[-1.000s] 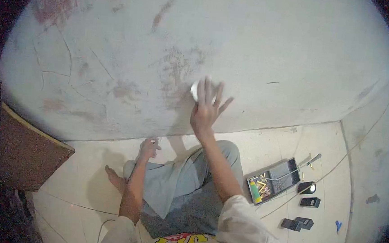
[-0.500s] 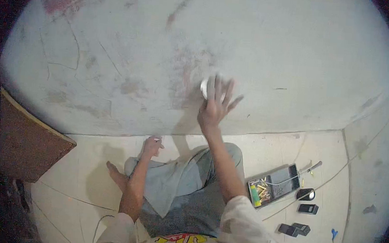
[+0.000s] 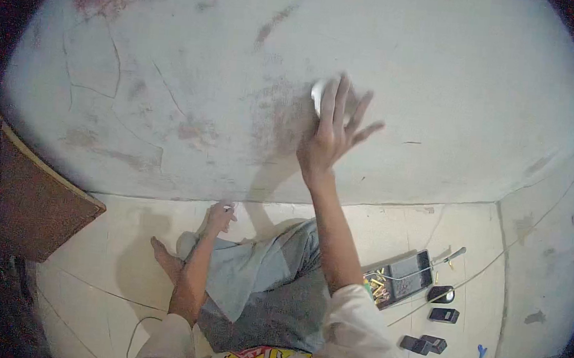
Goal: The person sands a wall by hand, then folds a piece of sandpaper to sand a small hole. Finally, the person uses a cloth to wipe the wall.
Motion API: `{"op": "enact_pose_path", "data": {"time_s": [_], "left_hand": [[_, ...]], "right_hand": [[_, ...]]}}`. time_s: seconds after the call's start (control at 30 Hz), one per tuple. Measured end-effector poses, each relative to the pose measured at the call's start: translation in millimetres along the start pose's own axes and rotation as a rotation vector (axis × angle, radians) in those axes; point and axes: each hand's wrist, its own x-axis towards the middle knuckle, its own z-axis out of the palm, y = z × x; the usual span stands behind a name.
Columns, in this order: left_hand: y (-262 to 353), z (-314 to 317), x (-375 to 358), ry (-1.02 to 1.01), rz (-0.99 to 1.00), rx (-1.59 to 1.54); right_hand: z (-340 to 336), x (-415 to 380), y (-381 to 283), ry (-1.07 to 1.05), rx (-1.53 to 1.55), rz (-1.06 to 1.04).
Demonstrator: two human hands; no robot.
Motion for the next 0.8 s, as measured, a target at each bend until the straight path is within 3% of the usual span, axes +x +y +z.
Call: {"op": "enact_pose_path", "data": {"time_s": [0.1,0.2,0.3,0.37,0.47,0.67,0.8], "left_hand": [[-8,0,1,0.042,0.002,-0.046],[-6,-6,-2,-0.051,0.086,0.049],[-3,-4,-4,-0.066,0.006,-0.036],[-6,-3,1,-0.029,0.029,-0.029],[-12,2,2,0.028,-0.011,-0.028],[-12,-2,5,-0.028,-0.046,-0.011],[-27,3,13,-0.005,-0.010,-0.055]], "right_hand": [[0,-87,12,-0.139,0.004,0.045],[-4,-130,10,-0.243,-0.047,0.045],[7,-112,15,-0.263,-0.056,0.035],[7,-55,7,-0.054,0.054,-0.023],[5,5,-1,0.021,0.041,0.012],[-1,-115,15,-0.239,-0.033,0.047],[9,-128,20,-0.207,-0.012,0.092]]}}
